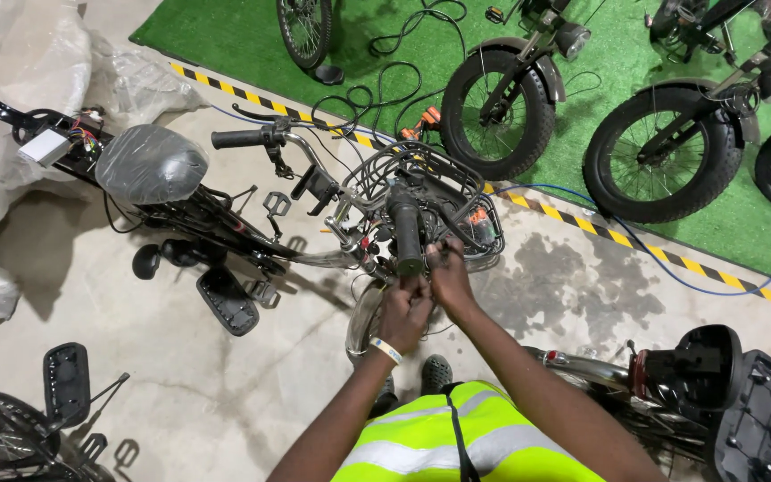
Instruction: The person works on the front of an electric bicycle, organizing and securing the wiring harness near the handlebars and front basket. They route the cables through the frame and attach them to the basket structure, ensuring the connections are tidy and properly positioned.
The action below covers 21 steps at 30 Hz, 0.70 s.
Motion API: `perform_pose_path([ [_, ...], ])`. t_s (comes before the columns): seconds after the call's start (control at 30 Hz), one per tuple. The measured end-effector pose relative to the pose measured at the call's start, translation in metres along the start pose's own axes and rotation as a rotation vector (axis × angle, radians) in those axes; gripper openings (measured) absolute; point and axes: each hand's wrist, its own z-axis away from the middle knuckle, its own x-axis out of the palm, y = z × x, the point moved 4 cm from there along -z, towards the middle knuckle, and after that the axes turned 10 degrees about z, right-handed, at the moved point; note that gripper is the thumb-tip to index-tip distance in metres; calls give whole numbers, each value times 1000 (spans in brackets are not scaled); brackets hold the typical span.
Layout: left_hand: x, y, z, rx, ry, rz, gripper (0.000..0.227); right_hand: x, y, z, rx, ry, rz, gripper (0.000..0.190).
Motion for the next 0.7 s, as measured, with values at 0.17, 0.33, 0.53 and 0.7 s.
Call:
perform_pose_path([
  [0.17, -1, -2, -3, -167, 211, 313, 21, -22, 7, -8, -31, -87, -5, 18],
  [0.33, -6, 3, -19, -191, 258, 563, 39, -30, 6, -6, -47, -120, 49, 27],
  [0.53, -15, -9, -30, -204, 249, 504, 32, -42, -16, 1, -292, -100, 141, 23],
  [0.7, -8, -13, -31, -241, 241, 534, 22, -48, -18, -1, -490, 23, 185, 16],
])
